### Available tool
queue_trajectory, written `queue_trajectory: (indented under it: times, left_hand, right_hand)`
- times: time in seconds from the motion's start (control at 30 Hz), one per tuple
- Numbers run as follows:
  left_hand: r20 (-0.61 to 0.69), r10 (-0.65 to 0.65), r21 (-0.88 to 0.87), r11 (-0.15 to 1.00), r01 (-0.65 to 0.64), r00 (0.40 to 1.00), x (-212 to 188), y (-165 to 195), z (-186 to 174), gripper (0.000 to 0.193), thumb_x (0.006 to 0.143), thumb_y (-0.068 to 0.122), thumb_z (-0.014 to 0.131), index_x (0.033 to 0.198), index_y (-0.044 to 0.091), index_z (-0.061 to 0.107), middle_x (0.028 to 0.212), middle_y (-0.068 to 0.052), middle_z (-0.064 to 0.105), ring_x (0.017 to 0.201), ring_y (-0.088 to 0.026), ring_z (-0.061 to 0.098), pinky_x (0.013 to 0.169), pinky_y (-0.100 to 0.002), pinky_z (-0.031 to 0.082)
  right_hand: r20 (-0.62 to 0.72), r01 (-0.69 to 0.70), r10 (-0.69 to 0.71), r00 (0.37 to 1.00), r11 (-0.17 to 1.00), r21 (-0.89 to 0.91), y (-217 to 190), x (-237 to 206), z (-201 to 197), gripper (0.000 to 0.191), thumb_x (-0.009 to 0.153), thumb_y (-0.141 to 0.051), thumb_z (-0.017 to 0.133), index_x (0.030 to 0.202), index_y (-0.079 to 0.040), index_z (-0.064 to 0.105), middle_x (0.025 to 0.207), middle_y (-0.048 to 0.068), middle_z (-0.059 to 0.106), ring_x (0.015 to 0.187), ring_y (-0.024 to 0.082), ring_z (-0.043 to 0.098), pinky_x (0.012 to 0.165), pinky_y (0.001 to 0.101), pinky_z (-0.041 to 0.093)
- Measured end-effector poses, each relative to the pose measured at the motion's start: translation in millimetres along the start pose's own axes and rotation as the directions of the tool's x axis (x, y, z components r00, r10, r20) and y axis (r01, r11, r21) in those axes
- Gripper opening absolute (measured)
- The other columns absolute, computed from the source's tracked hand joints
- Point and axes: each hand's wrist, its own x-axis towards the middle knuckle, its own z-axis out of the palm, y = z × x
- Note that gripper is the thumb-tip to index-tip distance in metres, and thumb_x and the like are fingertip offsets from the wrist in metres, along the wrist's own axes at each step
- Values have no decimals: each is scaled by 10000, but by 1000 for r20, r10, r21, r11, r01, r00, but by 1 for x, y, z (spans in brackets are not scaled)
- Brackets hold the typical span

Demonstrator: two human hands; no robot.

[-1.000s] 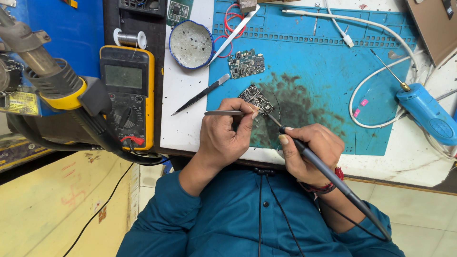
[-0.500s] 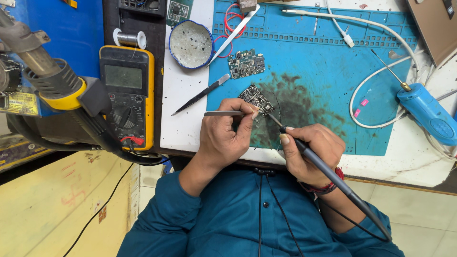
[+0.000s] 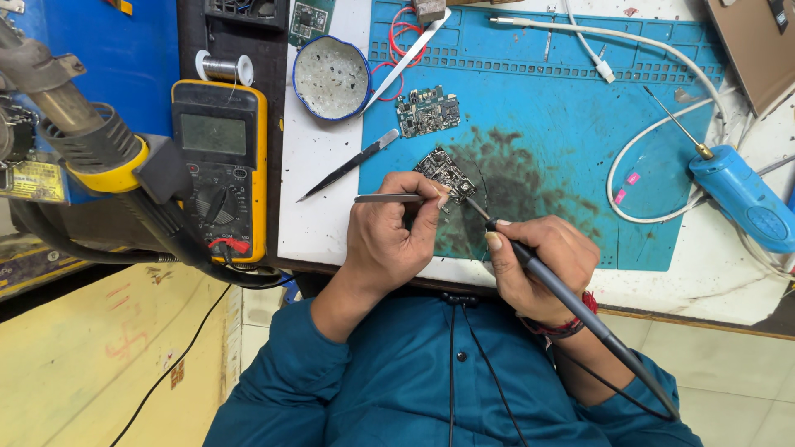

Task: The person solders components on a small circuit board at a repair workbench, holding the board with tweezers in one hand while applying a soldering iron to its contacts, and repositions the board on the mat to work on different sections.

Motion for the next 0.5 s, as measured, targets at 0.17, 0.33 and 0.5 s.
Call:
queue_trajectory:
  times: [0.17,0.33,0.5]
  left_hand:
    - [0,7,-12,1000,-7,1000,0,-1,0,157,1016,47,696,1095,22,563,996,-108,769,827,-163,781,715,-269,630]
    - [1,2,-12,1000,-2,1000,0,0,0,152,1016,49,696,1093,22,568,994,-107,771,828,-164,783,717,-270,631]
    - [1,13,-4,1000,-13,1000,0,0,0,154,1018,50,694,1096,20,565,1003,-111,769,840,-171,784,722,-271,631]
  right_hand:
    - [0,1,-1,1000,1000,-3,1,0,0,146,890,-42,816,949,-2,688,824,124,718,679,230,678,614,305,498]
    - [0,-1,1,1000,1000,-3,1,-1,0,152,888,-48,820,953,0,691,819,124,714,677,229,675,627,312,499]
    - [0,-3,3,1000,1000,4,1,0,0,144,889,-45,813,952,-1,691,818,121,714,673,227,675,626,311,496]
